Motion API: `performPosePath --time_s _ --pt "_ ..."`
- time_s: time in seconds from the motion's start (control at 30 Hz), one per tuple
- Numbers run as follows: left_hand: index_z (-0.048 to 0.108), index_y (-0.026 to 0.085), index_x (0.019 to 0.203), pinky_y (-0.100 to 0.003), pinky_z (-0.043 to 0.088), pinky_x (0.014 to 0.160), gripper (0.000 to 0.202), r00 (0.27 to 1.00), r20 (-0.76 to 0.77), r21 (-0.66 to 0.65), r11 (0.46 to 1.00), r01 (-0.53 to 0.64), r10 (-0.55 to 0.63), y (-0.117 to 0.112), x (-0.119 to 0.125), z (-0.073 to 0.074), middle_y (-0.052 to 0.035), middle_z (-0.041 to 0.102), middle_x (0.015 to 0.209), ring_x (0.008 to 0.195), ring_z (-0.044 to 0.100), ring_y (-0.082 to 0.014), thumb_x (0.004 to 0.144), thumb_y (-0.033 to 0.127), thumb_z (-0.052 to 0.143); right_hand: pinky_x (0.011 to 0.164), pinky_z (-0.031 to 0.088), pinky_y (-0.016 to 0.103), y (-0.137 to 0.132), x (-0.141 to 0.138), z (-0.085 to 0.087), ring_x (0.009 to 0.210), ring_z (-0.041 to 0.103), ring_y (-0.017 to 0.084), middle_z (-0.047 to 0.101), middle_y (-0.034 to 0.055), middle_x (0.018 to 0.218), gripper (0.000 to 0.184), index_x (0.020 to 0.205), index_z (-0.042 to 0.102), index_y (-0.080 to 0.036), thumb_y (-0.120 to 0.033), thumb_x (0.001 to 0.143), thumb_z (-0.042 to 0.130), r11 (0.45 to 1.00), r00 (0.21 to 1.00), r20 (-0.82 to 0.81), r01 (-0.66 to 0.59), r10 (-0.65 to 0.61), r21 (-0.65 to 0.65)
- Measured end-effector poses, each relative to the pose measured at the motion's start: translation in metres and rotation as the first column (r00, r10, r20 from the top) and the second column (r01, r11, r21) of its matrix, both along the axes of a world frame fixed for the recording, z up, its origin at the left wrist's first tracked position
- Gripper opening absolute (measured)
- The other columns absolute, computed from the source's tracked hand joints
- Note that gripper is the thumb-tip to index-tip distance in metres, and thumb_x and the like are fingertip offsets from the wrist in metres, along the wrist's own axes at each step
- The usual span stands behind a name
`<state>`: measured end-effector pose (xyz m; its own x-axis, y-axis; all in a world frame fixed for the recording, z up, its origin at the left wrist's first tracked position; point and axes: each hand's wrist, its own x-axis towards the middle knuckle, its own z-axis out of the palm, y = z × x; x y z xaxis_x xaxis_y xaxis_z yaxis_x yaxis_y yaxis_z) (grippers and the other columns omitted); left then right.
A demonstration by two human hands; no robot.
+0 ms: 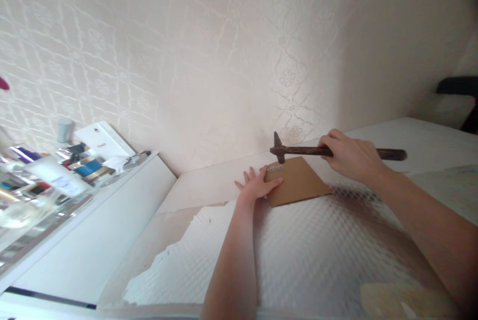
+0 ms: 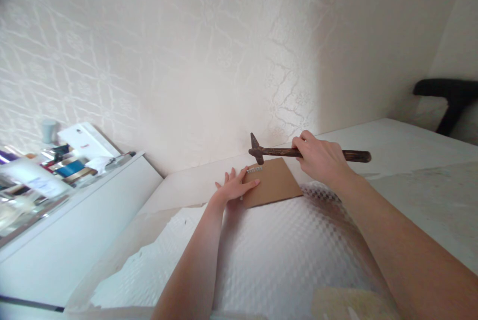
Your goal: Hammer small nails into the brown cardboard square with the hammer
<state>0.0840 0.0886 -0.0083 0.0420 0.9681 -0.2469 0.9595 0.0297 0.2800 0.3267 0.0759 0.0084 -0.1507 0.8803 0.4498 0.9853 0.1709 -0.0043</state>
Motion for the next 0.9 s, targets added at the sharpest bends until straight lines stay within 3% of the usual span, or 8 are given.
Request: performPosePath --time_s 0.37,0.9 --pt "0.009 0.044 0.143 -0.072 0.001 0.100 0.089 0.997 -0.073 -0.028 0.999 0.028 -0.030 0.0000 -0.0008 0.0009 -0.0001 -0.006 0.154 0.138 -0.008 -0.0403 0.066 0.085 0.026 0.048 0.023 0.028 0.0004 -0.0010 0.0003 0.068 0.054 0.016 0.055 0.0040 0.100 0.017 0.092 0.056 -0.022 -0.029 0.086 0.043 1.000 1.000 -0.006 -0.003 0.003 -0.010" --pt "0.015 0.044 0.142 -0.073 -0.002 0.099 0.092 0.999 -0.033 -0.008 1.000 0.014 -0.014 0.0000 -0.0008 0.0001 -0.0024 -0.003 0.155 0.138 -0.007 -0.0399 0.062 0.087 0.029 0.048 0.022 0.028 0.0002 -0.0013 0.0003 0.068 0.055 0.016 0.056 0.0039 0.100 0.018 0.093 0.057 -0.022 -0.027 0.086 0.041 1.000 1.000 -0.004 -0.004 0.004 -0.007"
